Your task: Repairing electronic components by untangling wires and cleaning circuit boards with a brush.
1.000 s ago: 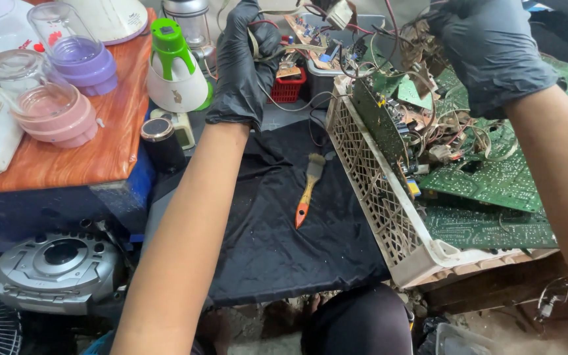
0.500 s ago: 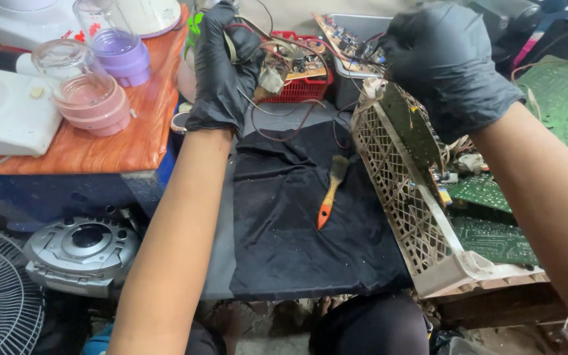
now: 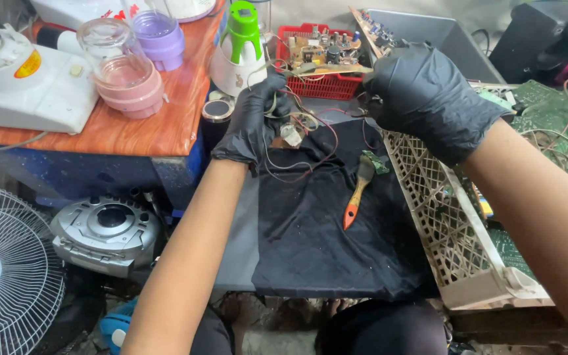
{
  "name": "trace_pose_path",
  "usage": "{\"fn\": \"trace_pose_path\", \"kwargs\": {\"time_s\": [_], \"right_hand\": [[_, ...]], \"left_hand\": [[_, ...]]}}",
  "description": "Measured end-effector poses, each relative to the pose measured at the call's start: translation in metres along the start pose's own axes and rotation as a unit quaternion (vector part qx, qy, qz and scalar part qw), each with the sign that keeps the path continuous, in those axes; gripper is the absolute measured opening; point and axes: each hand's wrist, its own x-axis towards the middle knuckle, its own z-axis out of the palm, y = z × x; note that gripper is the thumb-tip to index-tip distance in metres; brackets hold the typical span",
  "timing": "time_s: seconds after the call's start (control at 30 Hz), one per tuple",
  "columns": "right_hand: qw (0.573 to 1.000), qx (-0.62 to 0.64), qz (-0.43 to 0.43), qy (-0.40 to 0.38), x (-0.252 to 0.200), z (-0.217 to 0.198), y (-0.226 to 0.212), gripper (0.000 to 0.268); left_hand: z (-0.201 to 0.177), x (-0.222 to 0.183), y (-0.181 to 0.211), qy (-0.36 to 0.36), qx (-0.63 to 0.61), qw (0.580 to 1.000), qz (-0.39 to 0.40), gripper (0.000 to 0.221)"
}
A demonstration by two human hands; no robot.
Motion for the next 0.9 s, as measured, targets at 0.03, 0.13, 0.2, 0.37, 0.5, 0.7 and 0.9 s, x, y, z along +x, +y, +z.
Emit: {"fn": "trace_pose_path", "kwargs": {"time_s": [0.03, 0.13, 0.2, 0.37, 0.5, 0.7, 0.9], "right_hand": [[1.0, 0.001, -0.002, 0.0, 0.001, 0.005, 0.0, 0.008], [0.997, -0.021, 0.027, -0.064, 0.002, 0.016, -0.001, 0.012], [0.991, 0.022, 0.065, -0.113, 0.0, 0.016, -0.002, 0.02], [0.984, 0.073, 0.069, -0.15, -0.002, 0.027, -0.004, 0.035], [0.95, 0.095, 0.157, -0.251, 0.006, 0.01, -0.016, 0.04], [0.929, 0.048, 0.206, -0.305, 0.003, -0.002, -0.023, 0.03], [0.979, -0.057, 0.191, -0.032, -0.019, 0.03, 0.0, 0.04]], "left_hand": [[-0.007, 0.001, -0.006, 0.002, 0.0, 1.0, 0.001, 0.023], [-0.02, -0.006, -0.017, 0.005, -0.012, 0.999, -0.044, 0.026], [-0.017, -0.019, -0.015, 0.058, 0.068, 0.992, -0.087, 0.014], [-0.015, -0.039, -0.01, 0.078, 0.112, 0.978, -0.158, 0.032], [-0.003, -0.058, -0.003, 0.046, 0.201, 0.966, -0.159, 0.028], [-0.038, -0.038, -0.032, -0.025, 0.377, 0.925, -0.035, 0.076], [-0.008, -0.06, -0.022, -0.07, 0.422, 0.902, 0.05, 0.048]]}}
